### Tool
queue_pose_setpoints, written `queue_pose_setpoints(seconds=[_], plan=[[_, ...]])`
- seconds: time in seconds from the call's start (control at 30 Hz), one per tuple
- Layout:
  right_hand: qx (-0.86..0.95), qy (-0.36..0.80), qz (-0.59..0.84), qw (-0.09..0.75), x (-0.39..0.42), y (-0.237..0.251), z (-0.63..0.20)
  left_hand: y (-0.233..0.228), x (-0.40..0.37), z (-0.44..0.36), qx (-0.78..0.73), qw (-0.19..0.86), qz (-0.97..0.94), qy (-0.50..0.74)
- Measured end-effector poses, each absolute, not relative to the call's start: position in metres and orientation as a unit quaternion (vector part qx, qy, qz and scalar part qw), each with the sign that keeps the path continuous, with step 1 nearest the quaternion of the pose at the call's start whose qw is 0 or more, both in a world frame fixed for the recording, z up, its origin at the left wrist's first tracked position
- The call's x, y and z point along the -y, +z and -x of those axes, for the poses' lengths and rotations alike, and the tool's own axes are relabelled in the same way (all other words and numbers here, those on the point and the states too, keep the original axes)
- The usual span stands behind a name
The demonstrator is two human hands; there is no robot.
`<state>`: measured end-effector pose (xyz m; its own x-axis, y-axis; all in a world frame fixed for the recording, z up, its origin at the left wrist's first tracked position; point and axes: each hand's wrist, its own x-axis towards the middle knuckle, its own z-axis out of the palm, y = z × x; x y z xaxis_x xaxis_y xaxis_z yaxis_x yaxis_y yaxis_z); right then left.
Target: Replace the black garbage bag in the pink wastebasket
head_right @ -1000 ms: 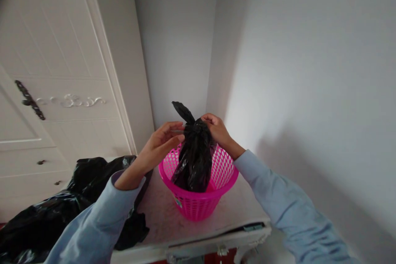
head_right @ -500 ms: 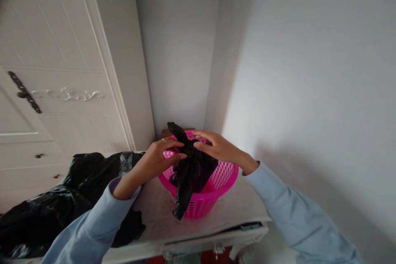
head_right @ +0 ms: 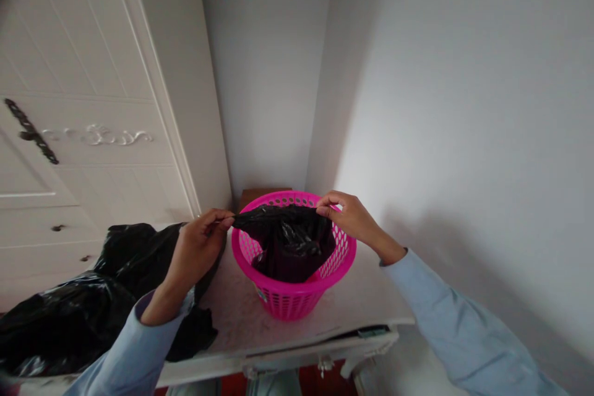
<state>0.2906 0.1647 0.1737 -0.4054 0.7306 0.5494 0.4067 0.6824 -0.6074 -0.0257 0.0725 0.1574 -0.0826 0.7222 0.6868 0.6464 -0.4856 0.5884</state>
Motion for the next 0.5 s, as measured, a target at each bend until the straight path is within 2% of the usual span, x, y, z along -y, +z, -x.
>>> queue_pose_setpoints(seconds=[0.07,0.17,0.27,0.4,0.5], plan=[[0.826,0.197,0.339,0.404,-0.159,0.171,-0.289,0.157,-0.070,0.020,-0.494,0.022,-0.682,0.539],[0.851,0.202,0.299,0.382,-0.150,0.173,-0.277,0.164,-0.068,0.000,-0.440,-0.057,-0.725,0.526],[0.883,0.187,0.262,0.342,-0.148,0.181,-0.263,0.173,-0.068,-0.018,-0.413,-0.114,-0.797,0.426],[0.920,0.158,0.216,0.288,-0.151,0.194,-0.248,0.177,-0.074,-0.024,-0.449,-0.115,-0.832,0.304],[0.903,0.148,0.240,0.325,-0.155,0.198,-0.251,0.176,-0.072,-0.012,-0.465,-0.100,-0.806,0.353]])
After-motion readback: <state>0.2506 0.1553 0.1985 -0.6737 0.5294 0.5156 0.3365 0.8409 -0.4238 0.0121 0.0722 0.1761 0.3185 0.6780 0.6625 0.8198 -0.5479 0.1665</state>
